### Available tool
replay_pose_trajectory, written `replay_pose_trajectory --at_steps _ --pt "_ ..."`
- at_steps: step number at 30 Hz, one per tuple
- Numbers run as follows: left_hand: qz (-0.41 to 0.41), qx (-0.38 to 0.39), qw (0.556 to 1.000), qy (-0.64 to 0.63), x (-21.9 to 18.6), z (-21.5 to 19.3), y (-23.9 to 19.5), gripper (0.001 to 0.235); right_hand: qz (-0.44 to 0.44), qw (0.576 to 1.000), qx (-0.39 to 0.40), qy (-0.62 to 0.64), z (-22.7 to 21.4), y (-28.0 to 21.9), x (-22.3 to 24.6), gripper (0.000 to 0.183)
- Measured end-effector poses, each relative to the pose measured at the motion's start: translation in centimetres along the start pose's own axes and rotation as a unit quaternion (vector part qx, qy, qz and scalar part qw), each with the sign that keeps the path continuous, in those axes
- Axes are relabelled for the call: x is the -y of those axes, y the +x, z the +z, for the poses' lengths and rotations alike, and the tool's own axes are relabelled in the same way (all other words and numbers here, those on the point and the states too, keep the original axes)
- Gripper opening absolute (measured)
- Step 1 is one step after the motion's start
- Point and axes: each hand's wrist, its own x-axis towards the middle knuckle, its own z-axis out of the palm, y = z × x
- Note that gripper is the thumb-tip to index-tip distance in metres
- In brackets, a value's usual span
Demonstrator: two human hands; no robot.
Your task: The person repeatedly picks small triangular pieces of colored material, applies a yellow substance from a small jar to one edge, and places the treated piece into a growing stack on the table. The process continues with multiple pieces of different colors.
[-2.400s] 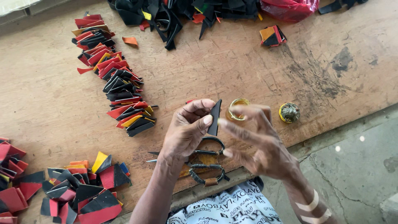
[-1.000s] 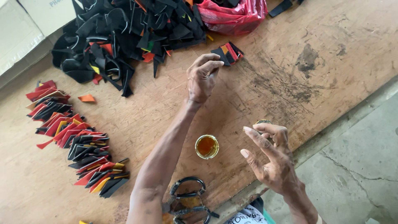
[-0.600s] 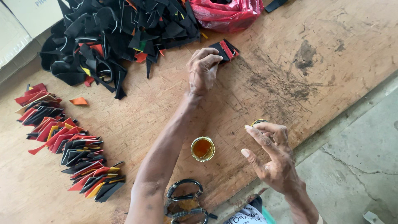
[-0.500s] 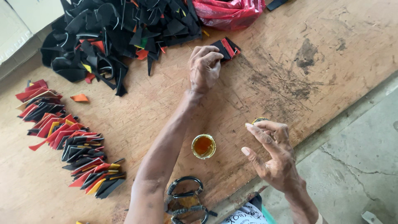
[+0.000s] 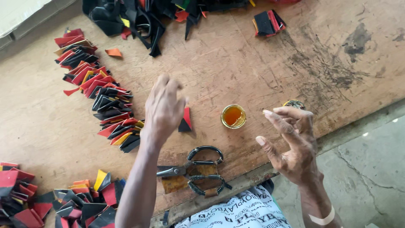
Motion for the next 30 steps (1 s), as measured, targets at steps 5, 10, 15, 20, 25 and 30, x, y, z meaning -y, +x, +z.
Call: replay_pose_trajectory --at_steps 5,10,15,20,25,30 --pt "-0.161 0.074 0.983 0.039 0.6 1.3 -4.4 0.035 -0.012 0.999 0.032 0.040 1.7 -0.3 0.1 0.054" --pt "-0.186 0.013 0.963 -0.196 2.1 2.8 -5.9 0.023 0.052 0.939 0.087 0.330 1.1 0.4 2.0 0.050" --pt "-0.135 -0.023 0.795 -0.591 1.4 3.0 -6.9 0.019 0.053 0.933 0.116 0.336 0.3 0.9 3.0 0.054" --pt "-0.170 0.066 0.664 -0.726 -1.6 3.0 -7.6 0.025 -0.054 0.983 0.107 0.139 1.7 1.4 3.5 0.060" --pt "-0.154 0.080 0.597 -0.783 -2.5 3.2 -7.3 0.028 -0.075 0.988 0.120 0.060 2.3 2.3 3.5 0.065" --pt "-0.149 0.089 0.583 -0.794 -2.5 3.3 -7.1 0.029 -0.098 0.987 0.127 0.033 2.7 1.9 3.9 0.064"
